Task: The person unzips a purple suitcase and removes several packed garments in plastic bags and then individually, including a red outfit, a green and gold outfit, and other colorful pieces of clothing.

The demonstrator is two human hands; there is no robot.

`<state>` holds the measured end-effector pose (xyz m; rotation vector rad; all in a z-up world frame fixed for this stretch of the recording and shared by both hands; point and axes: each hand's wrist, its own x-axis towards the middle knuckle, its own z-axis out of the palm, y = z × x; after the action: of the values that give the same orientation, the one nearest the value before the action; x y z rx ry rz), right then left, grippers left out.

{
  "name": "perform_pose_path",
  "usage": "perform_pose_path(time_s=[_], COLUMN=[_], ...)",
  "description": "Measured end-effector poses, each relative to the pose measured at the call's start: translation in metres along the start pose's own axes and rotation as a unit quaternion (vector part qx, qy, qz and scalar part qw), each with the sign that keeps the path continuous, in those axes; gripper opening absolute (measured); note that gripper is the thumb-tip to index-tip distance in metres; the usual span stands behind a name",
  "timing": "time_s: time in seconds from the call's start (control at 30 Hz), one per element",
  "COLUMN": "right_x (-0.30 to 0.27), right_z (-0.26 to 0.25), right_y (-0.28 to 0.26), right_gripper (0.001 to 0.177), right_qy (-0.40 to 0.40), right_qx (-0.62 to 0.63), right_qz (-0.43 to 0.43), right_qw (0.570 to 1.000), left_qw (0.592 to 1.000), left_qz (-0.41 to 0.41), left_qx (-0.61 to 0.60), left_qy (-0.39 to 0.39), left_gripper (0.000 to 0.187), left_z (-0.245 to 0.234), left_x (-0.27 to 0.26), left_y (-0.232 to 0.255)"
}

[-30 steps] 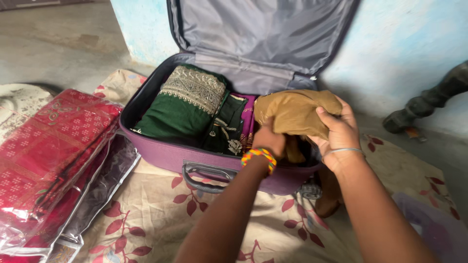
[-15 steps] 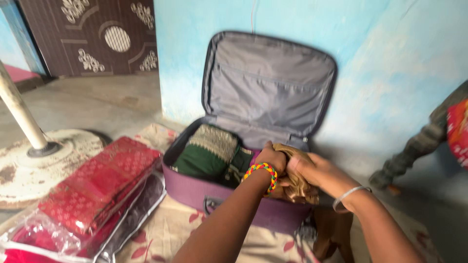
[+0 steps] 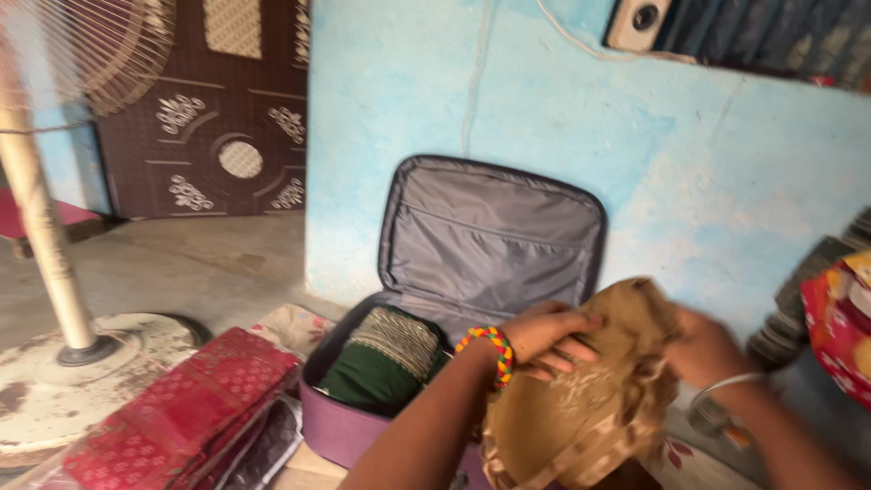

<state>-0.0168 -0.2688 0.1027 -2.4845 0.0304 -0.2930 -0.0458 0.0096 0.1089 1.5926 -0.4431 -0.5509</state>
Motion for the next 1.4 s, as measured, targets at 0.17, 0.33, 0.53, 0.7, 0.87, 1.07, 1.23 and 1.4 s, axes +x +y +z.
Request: perform_pose_path(time_s=[0.17,0.33,0.53,0.7,0.87,1.07,1.23,1.4], right_x=[-0.007,-0.004,-0.021,-0.05,-0.094,-0.091,-0.089,-0.054], right_z=[-0.057,-0.049,-0.04,0.045,0.231,0.284,0.284,0.183], right_y=[0.026,0.074,0.126,0.223,0.34,0.337,0.347,0.365], right_gripper=[0.053,0.06,0.053,0.063,0.072,0.118,0.126,0.068], right_qy=[-0.054,0.012,0.285,0.305,0.058,-0.039,0.08,0.151], right_qx=[0.057,-0.021,-0.073,-0.177,-0.02,-0.146,-0.054,-0.152], right_qz=[0.096,0.01,-0.228,-0.31,-0.032,0.223,0.215,0.245], right_qw=[0.992,1.0,0.928,0.883,0.998,0.963,0.972,0.946], left_qw=[0.978,0.987,0.974,0.971,0.81,0.866,0.882,0.896], left_qz=[-0.131,0.042,0.161,-0.025,0.033,-0.04,-0.054,-0.019], left_qx=[0.153,0.114,-0.16,0.232,0.574,0.498,0.469,0.443], left_qy=[-0.059,-0.101,-0.013,0.056,0.114,0.024,0.009,0.028], left_gripper=[0.112,0.062,0.097,0.072,0.083,0.105,0.107,0.094], left_z=[0.031,0.096,0.181,0.162,0.136,0.123,0.119,0.119], left_x=[0.032,0.179,0.333,0.299,0.192,0.166,0.168,0.174], left_y=[-0.036,-0.144,-0.221,-0.256,-0.293,-0.262,-0.256,-0.272])
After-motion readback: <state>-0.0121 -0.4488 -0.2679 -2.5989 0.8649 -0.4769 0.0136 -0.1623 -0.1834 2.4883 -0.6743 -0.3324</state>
